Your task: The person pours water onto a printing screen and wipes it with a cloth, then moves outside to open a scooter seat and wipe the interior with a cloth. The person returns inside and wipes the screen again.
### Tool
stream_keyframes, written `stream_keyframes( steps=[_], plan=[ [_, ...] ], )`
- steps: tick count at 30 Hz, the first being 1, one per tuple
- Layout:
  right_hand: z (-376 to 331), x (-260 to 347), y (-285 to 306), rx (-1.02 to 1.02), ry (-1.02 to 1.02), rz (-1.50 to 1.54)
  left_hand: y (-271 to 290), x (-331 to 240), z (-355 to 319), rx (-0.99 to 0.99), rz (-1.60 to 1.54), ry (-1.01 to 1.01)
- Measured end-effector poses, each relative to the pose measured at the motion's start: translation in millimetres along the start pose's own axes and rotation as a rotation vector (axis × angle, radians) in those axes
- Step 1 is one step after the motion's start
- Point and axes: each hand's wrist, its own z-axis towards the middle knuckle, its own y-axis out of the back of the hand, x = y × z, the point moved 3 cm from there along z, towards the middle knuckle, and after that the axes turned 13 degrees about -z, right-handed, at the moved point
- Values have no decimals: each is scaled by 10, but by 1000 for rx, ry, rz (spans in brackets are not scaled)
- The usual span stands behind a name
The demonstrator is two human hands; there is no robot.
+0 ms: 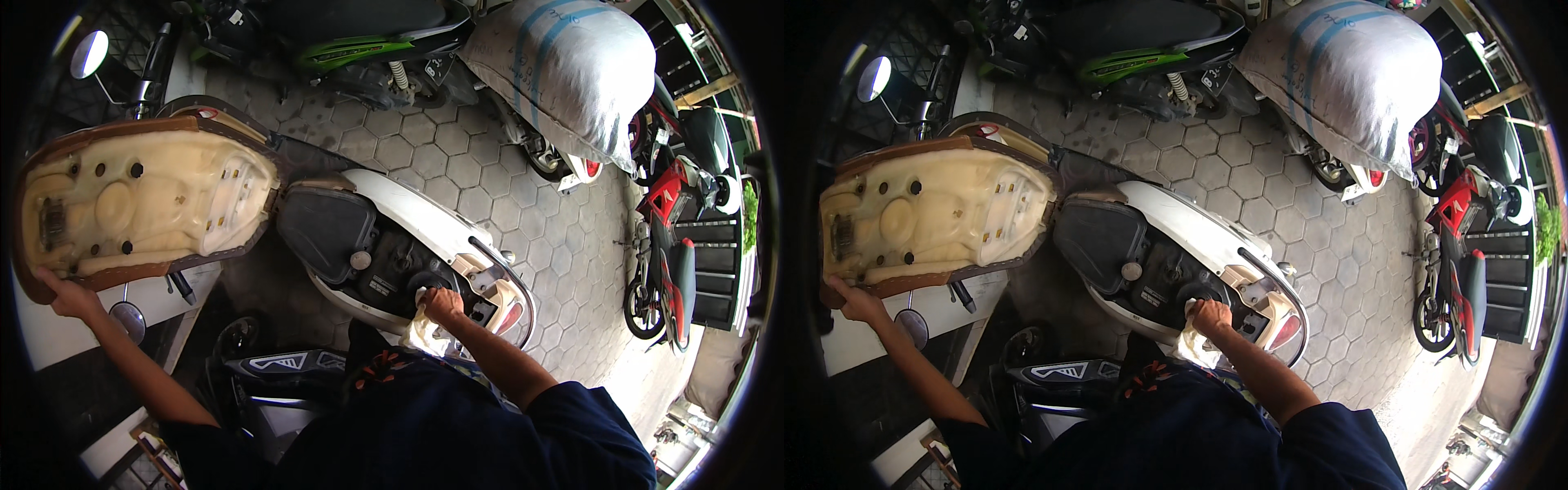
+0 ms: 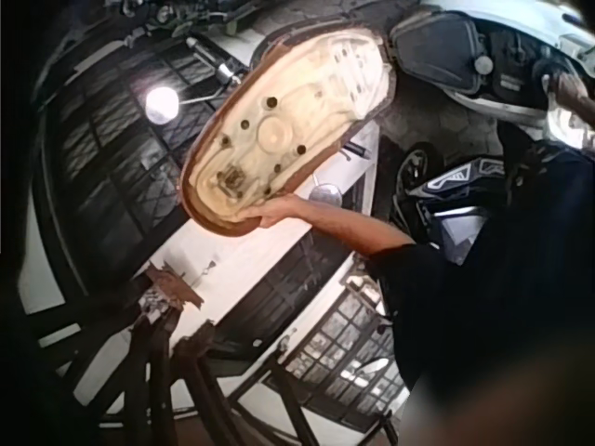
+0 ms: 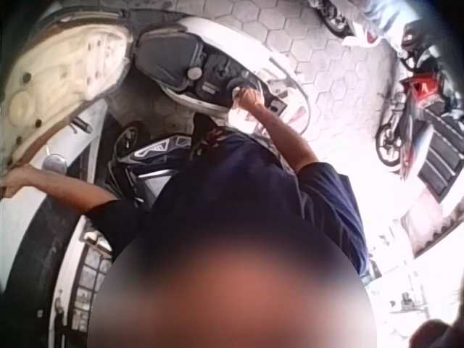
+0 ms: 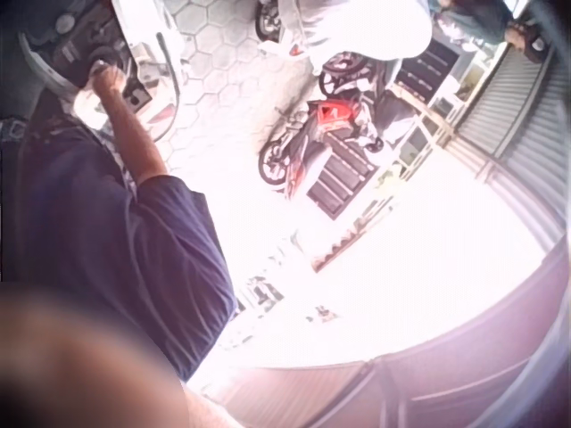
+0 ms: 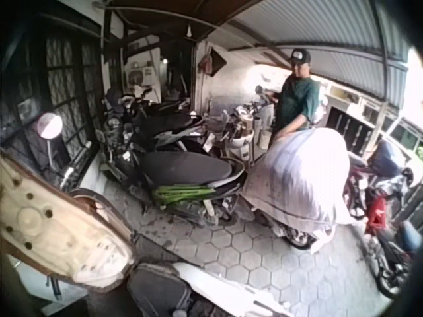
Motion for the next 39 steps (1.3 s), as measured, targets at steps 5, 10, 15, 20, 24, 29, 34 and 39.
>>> stream_keyframes(
  steps=[5,10,15,20,24,29,34,39],
  plan=[
    [66,-30,-36,-37,-38,-9,-81,29,-42,-12,-35,67],
    [35,-19,-103,-76,-19,-19,-108,-65,-60,52,-10,-108],
    [8,-26,-117,-13,0,-75,-8,2,-21,-34,77,2],
    [55,-25,-81,40,17,-55,-36,51,25,-27,-39,-8],
    [55,-19,-73,1,-59,-25,-110,32,-5,35,-7,-96],
    [12,-60,-26,-43,-61,44,-120,67,-10,64,-78,-50],
    [-236,-221,110,-168,-19,89,-36,-145,-116,159,124,-201],
    [-858,-287,136,-444,120,195,359,-464,-1941,371,221,-410]
  ],
)
